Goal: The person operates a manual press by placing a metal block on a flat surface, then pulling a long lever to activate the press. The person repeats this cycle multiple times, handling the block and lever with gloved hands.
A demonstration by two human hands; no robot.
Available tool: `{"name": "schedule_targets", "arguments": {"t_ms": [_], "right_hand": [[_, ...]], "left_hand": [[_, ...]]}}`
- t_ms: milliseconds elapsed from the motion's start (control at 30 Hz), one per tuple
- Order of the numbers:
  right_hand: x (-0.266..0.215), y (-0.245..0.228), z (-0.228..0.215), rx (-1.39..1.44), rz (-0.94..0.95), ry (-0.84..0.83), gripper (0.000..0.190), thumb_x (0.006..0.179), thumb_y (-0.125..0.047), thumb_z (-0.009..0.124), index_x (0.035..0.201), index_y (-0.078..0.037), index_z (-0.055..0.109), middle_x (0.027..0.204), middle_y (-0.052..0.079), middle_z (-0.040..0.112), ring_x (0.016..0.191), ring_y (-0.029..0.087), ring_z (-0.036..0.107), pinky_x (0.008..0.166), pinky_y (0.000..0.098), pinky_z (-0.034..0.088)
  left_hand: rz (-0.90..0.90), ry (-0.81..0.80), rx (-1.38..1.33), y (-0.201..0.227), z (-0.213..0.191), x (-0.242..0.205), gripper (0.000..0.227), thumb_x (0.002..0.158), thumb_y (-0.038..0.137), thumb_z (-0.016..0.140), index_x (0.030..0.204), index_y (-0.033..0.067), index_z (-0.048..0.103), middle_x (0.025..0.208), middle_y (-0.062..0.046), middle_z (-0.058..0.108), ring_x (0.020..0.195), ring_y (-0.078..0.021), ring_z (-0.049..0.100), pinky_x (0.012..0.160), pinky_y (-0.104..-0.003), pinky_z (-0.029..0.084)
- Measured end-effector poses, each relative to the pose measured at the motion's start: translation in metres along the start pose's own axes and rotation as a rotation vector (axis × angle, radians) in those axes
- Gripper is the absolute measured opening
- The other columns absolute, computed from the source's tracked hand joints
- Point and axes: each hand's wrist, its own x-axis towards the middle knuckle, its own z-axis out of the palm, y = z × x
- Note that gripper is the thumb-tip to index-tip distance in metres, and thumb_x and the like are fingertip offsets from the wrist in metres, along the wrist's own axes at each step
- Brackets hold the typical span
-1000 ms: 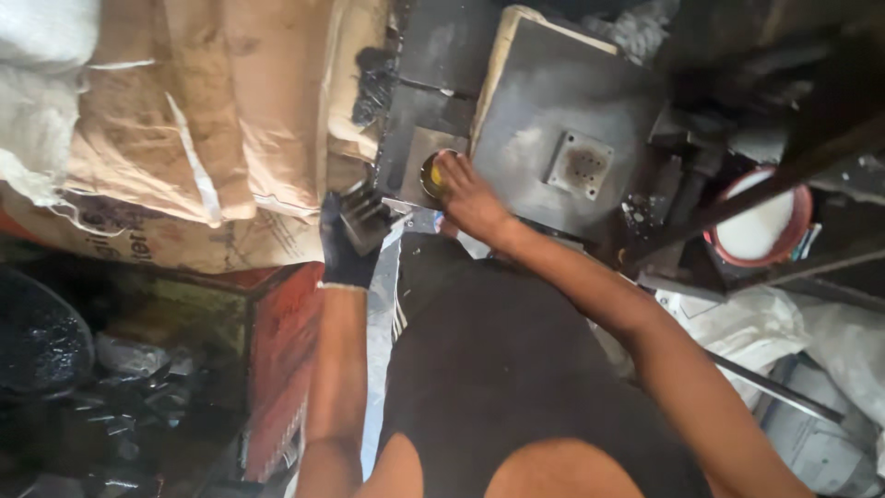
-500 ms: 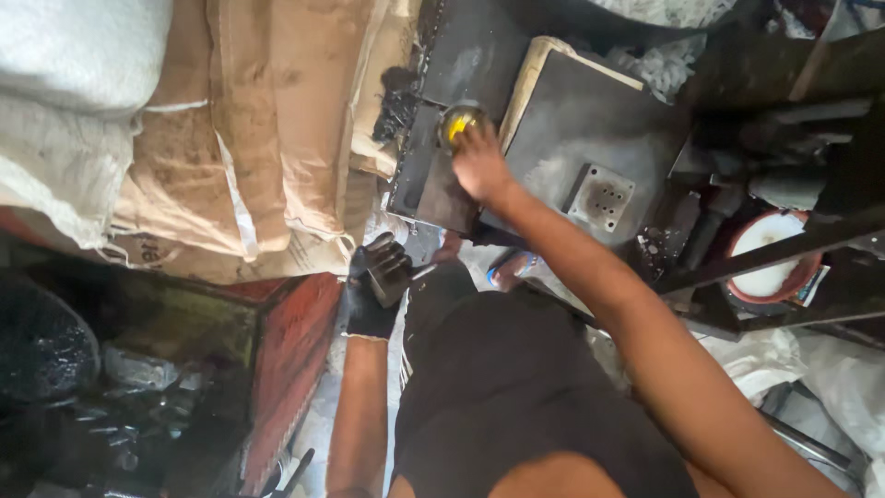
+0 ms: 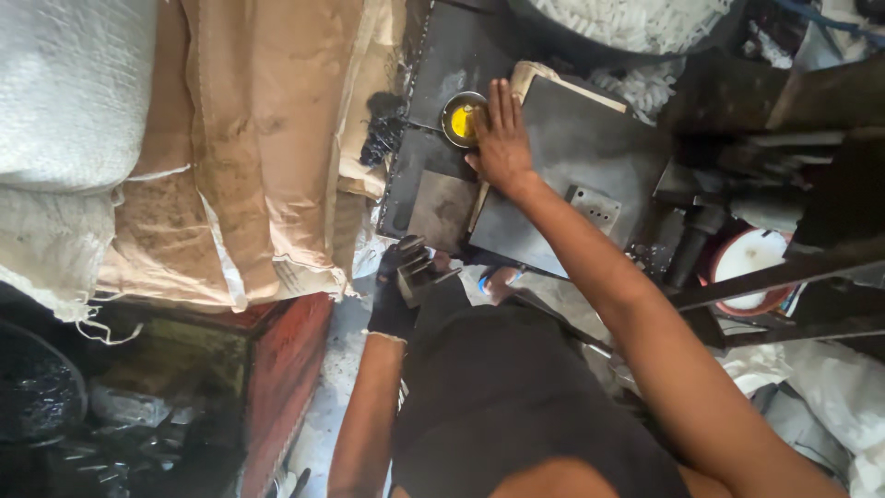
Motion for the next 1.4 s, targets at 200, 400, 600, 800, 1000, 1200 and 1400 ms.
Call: {"name": "schedule_targets", "arguments": {"t_ms": [200, 400, 600, 800, 1000, 1200, 1400], "right_hand": [[0.017, -0.008, -0.007, -0.139, -0.058, -0.197, 0.105, 0.068, -0.070, 0.079, 0.154, -0.017, 0.052, 0.171, 0.026, 0.004, 0.157, 0.043, -0.004, 0.125, 0.0578, -0.002], [0.023, -0.010, 0.015, -0.299, -0.076, -0.241, 0.101, 0.073, -0.080, 0.068, 0.155, -0.025, 0.048, 0.172, 0.020, -0.003, 0.156, 0.042, -0.011, 0.122, 0.0632, -0.007], [0.017, -0.007, 0.007, -0.059, -0.118, -0.159, 0.095, 0.073, -0.061, 0.078, 0.157, -0.028, 0.048, 0.172, 0.022, 0.005, 0.156, 0.042, -0.003, 0.125, 0.0594, 0.004], [-0.052, 0.009, -0.046, 0.991, 0.109, 0.103, 0.059, 0.091, -0.027, 0.078, 0.147, -0.020, 0.059, 0.159, 0.022, 0.043, 0.150, 0.038, 0.042, 0.124, 0.0469, 0.038], [-0.185, -0.001, -0.131, 0.923, 0.017, 0.185, 0.063, 0.083, -0.004, 0.065, 0.144, -0.021, 0.062, 0.161, 0.023, 0.041, 0.150, 0.042, 0.042, 0.121, 0.0504, 0.038], [-0.220, -0.025, -0.164, 0.438, 0.018, 0.236, 0.071, 0.082, 0.001, 0.068, 0.147, -0.027, 0.061, 0.164, 0.027, 0.029, 0.152, 0.044, 0.031, 0.123, 0.0546, 0.031], [-0.227, -0.012, -0.163, 0.214, 0.110, 0.298, 0.080, 0.074, 0.006, 0.068, 0.146, -0.028, 0.062, 0.166, 0.025, 0.027, 0.154, 0.042, 0.031, 0.124, 0.0534, 0.028]], "left_hand": [[-0.100, 0.034, -0.017, 0.000, 0.029, 0.009, 0.042, 0.097, 0.038, 0.062, 0.127, 0.0082, 0.063, 0.107, -0.007, 0.070, 0.092, -0.0224, 0.070, 0.083, -0.042, 0.060], [-0.115, -0.009, -0.046, 0.007, 0.050, 0.003, 0.043, 0.097, 0.040, 0.062, 0.126, 0.0082, 0.064, 0.103, -0.007, 0.071, 0.086, -0.0225, 0.070, 0.079, -0.041, 0.060], [-0.097, -0.023, 0.030, 0.008, 0.050, 0.010, 0.043, 0.098, 0.041, 0.063, 0.126, 0.0079, 0.064, 0.103, -0.005, 0.069, 0.092, -0.0196, 0.068, 0.084, -0.039, 0.059], [-0.113, -0.013, 0.051, 0.005, 0.075, 0.020, 0.044, 0.098, 0.048, 0.065, 0.119, 0.0091, 0.065, 0.100, -0.006, 0.067, 0.090, -0.0196, 0.067, 0.082, -0.037, 0.058], [-0.206, -0.036, 0.221, -0.007, 0.132, 0.028, 0.044, 0.093, 0.056, 0.069, 0.108, 0.0151, 0.066, 0.086, -0.002, 0.065, 0.076, -0.0175, 0.064, 0.066, -0.038, 0.056], [-0.310, -0.132, 0.336, -0.030, 0.175, 0.015, 0.044, 0.087, 0.058, 0.067, 0.105, 0.0177, 0.068, 0.087, -0.002, 0.068, 0.079, -0.0193, 0.067, 0.069, -0.040, 0.057], [-0.271, -0.193, 0.449, -0.047, 0.191, -0.004, 0.044, 0.089, 0.054, 0.067, 0.111, 0.0153, 0.069, 0.093, -0.001, 0.068, 0.084, -0.0165, 0.067, 0.074, -0.036, 0.056]]}}
